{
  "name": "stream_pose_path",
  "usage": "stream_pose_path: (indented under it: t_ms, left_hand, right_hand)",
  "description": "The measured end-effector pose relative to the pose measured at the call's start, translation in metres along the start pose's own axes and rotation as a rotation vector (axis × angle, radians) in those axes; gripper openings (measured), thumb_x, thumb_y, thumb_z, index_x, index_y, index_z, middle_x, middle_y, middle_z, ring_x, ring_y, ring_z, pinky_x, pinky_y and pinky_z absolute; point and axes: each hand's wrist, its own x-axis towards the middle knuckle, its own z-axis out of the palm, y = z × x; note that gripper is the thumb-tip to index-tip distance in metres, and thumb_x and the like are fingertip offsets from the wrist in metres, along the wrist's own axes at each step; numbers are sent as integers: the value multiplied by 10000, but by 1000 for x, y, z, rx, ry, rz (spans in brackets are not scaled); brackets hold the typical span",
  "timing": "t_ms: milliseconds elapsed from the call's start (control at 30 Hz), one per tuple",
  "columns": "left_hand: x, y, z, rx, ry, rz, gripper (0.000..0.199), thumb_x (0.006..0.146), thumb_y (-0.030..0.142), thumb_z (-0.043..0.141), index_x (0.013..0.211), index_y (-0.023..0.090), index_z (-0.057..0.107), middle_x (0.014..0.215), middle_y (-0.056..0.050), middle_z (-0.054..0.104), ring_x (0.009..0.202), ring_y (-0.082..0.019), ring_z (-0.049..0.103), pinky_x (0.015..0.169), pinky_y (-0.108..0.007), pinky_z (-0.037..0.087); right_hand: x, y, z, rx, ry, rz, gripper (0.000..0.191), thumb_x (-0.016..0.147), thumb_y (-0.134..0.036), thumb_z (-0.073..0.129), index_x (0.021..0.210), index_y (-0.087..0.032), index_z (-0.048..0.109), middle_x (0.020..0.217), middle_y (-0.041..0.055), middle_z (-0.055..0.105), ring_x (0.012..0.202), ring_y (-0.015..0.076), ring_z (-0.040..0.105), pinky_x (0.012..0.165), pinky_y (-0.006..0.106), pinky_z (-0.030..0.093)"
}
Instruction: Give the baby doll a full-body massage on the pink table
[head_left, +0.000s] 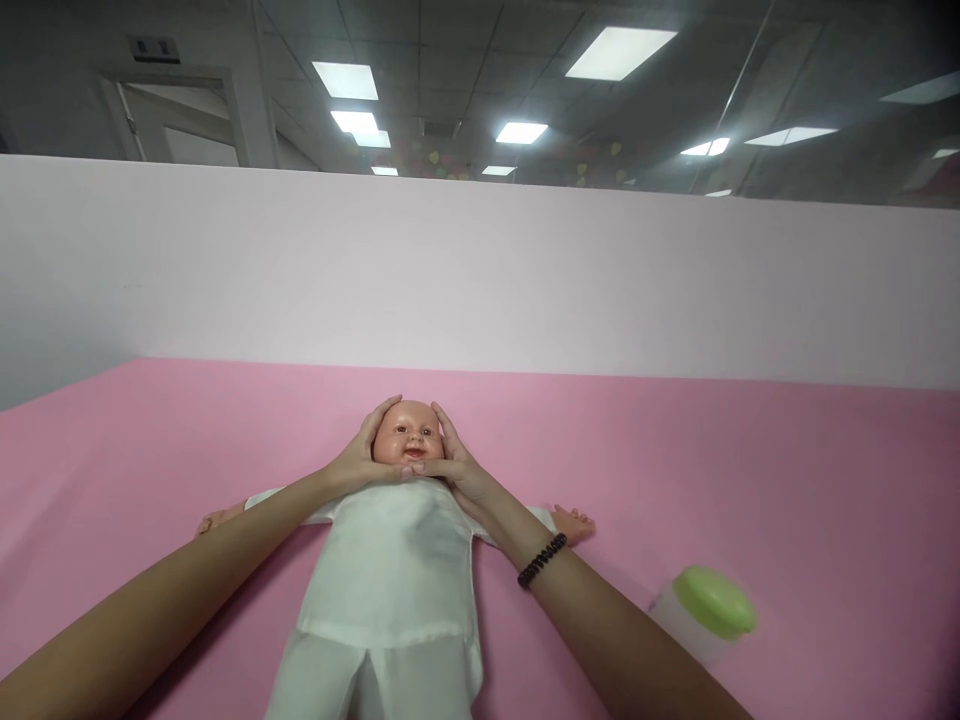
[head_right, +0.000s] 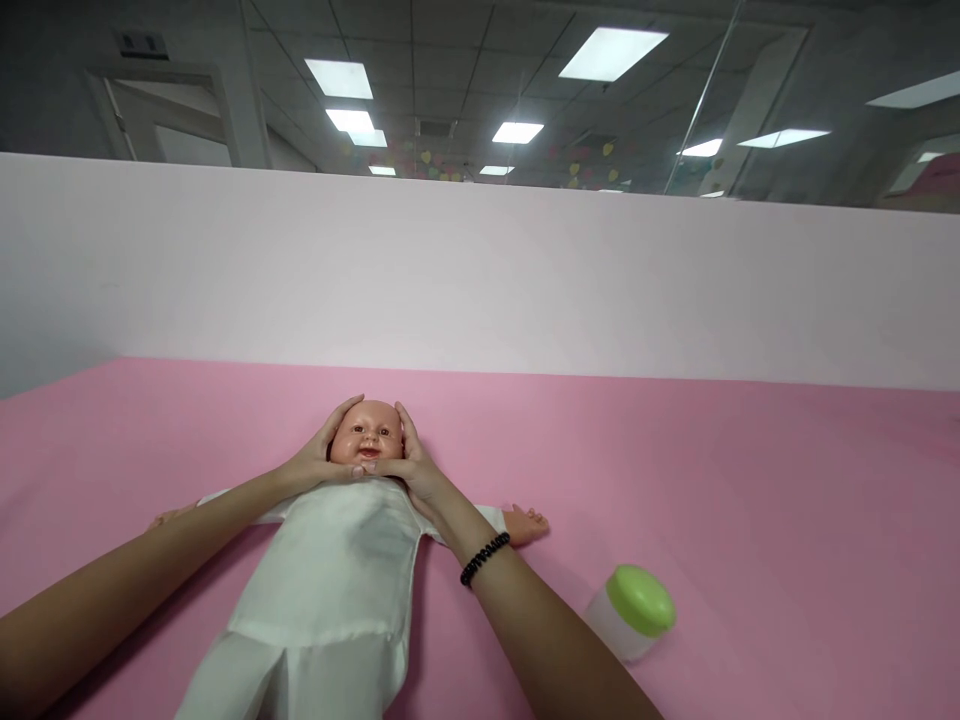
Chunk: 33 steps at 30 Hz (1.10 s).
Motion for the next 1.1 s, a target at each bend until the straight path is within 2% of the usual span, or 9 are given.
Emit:
stream_pose_path:
  t_ms: [167,433,633,933,1100]
  left_hand:
    - [1,-2,-1,24,-4,37,1155,668,321,954,1612,341,289,1633,-142,348,1414,-386,494,1165,-557,449]
    - [1,-1,-3,33,-42,71,1093,731,378,915,1620,325,282,1621,-141,387,1424,-402,479,1171,-556,441]
    - [0,-1,-1,55,-23,88,1088,738,389,912,1622,323,282,1624,-139,379,1453,-402,441,1182,-553,429]
    - [-1,-3,2,57,8,91,1126,708,377,935,1621,343,276,1629,-147,355,1420,-389,484,1149,-561,465]
    - [-1,-7,-3,77,-19,127,1049,768,388,889,1621,334,279,1654,-130,317,1456,-385,439,1170,-536,450]
  right_hand:
    - [2,2,-3,45,-4,12,1275,583,-44,827,1638,-407,209,1536,84,494,1263,291,642,1098,463,526]
    - [6,4,-7,10,-2,17,1388,522,-65,915,1646,-406,177,1532,84,498,1248,286,650,1110,468,520]
    - [11,8,-9,37,47,-17,1280,523,-33,838,1619,-394,284,1510,78,514,1254,297,640,1117,492,508]
    - [7,6,-8,13,7,8,1351,527,-67,898,1631,-429,210,1563,66,458,1291,292,617,1103,482,525]
    - [12,11,-14,23,24,-22,1253,539,-24,800,1612,-418,288,1551,50,480,1296,277,613,1108,454,519]
